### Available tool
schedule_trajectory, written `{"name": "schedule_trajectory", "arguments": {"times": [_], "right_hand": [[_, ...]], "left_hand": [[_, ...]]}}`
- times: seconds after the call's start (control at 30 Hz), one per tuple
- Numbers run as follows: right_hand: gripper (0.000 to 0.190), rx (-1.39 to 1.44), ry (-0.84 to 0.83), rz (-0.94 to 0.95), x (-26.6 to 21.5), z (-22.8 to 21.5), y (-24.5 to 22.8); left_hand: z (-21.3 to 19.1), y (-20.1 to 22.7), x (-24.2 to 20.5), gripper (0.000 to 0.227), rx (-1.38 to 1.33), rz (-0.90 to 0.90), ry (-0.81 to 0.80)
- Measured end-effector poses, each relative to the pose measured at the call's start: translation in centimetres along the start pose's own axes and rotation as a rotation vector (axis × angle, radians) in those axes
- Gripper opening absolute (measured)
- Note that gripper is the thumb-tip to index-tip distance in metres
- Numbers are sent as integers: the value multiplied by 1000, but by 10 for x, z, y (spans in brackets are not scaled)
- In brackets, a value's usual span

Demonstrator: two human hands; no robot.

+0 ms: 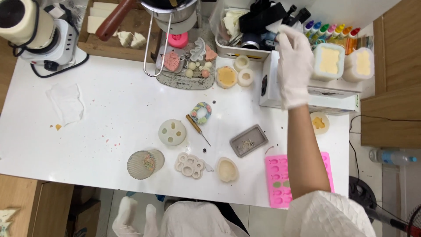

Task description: The person uses a heat gun to heat a small electric wax melter, sets it down, then flexes a pink silicone mold to pop out shaped wax pieces and places them on the table. They then wipe wax crumbs off the white tabletop by hand and collect pieces into a glass cup.

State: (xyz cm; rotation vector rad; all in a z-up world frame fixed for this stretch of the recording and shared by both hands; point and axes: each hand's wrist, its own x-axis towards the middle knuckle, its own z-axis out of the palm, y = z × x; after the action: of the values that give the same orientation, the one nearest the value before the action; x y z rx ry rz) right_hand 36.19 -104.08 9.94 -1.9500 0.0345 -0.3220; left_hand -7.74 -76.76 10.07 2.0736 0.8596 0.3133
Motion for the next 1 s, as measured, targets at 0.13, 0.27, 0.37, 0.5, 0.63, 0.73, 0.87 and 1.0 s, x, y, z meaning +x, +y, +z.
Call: {"name": "schedule_trajectory", "arguments": {"times": [0.13,0.27,0.37,0.5,0.63,0.73,0.87,1.0], "right_hand": [[17,198,11,298,-126,-116,-30],[17,-262,233,784,-233,-211,27],[20,-688,63,767,-291,-234,57],[24,-667,4,557,-330,-225,92],[28,-475,26,444,-332,-196,75],[28,-390,-49,318,-345,-172,70],[28,-333,-11,303,-370,-151,84],[39,356,138,794,-362,-137,56]], "left_hand": [[31,11,-11,14,-79,110,-261],[85,86,-3,29,-117,154,-652],[162,78,-23,34,-161,-80,-894],[233,63,-60,54,-195,-425,-1117],[283,36,-93,65,-516,-713,-965],[300,27,-100,57,-642,-781,-971],[288,57,-93,35,-70,-229,-986],[289,40,-93,22,-636,-771,-971]]}}
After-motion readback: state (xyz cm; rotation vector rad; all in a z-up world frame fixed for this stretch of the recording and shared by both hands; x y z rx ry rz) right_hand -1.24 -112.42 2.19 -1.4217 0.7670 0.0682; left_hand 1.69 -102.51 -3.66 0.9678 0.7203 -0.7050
